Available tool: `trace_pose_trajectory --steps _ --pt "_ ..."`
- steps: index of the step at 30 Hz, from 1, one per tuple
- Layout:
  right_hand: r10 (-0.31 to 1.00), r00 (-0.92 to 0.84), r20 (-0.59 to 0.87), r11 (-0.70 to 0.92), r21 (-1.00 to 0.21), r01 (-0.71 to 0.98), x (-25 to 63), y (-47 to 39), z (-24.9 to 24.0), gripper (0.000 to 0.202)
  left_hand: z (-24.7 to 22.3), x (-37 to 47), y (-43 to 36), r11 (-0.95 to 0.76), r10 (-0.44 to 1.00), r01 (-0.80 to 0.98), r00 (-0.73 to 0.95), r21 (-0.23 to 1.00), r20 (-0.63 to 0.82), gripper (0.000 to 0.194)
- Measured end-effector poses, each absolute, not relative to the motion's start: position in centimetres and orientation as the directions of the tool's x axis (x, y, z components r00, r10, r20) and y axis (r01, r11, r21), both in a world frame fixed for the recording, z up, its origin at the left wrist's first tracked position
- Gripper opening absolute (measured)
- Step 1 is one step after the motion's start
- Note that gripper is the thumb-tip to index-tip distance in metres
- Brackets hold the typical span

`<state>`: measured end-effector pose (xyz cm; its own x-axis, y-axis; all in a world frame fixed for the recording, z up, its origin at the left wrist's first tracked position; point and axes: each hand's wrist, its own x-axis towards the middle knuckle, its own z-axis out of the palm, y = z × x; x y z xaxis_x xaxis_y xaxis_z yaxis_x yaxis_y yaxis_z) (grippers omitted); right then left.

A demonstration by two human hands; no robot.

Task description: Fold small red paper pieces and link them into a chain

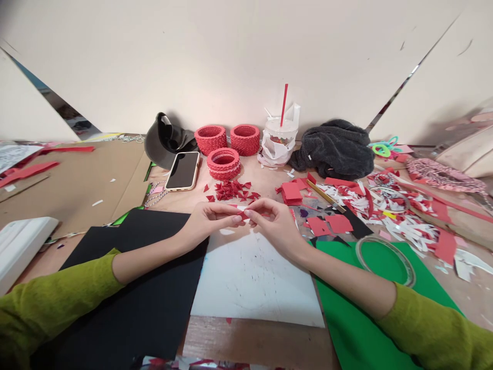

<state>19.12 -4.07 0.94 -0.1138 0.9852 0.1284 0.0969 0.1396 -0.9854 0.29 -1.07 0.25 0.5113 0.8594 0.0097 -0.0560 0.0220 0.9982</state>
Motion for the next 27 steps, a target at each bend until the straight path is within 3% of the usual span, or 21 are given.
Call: trace_pose_trajectory --steps 9,16,24,27 --pt "0.982 -0.152 0.115 0.137 -0.98 0.142 18.9 -4.7 1.0 0.016 0.5 0.2 -1.2 0.07 0.823 -0.056 0.567 0.996 -0.026 0.018" --pt "0.933 -0.092 0.348 0.36 -0.907 0.218 19.3 -4.1 1.0 0.004 0.9 0.4 -1.3 0.193 0.788 -0.126 0.611 0.973 -0.077 0.021" --pt "0.929 -0.153 0.337 0.365 -0.9 0.236 19.2 -4.7 0.6 0.029 -0.1 0.5 -0.7 0.258 0.815 -0.253 0.575 0.932 -0.07 0.019" --pt "0.916 -0.172 0.362 0.397 -0.878 0.269 19.2 -4.6 0.5 0.028 -0.2 0.4 -0.7 0.262 0.813 -0.251 0.578 0.932 -0.073 0.02"
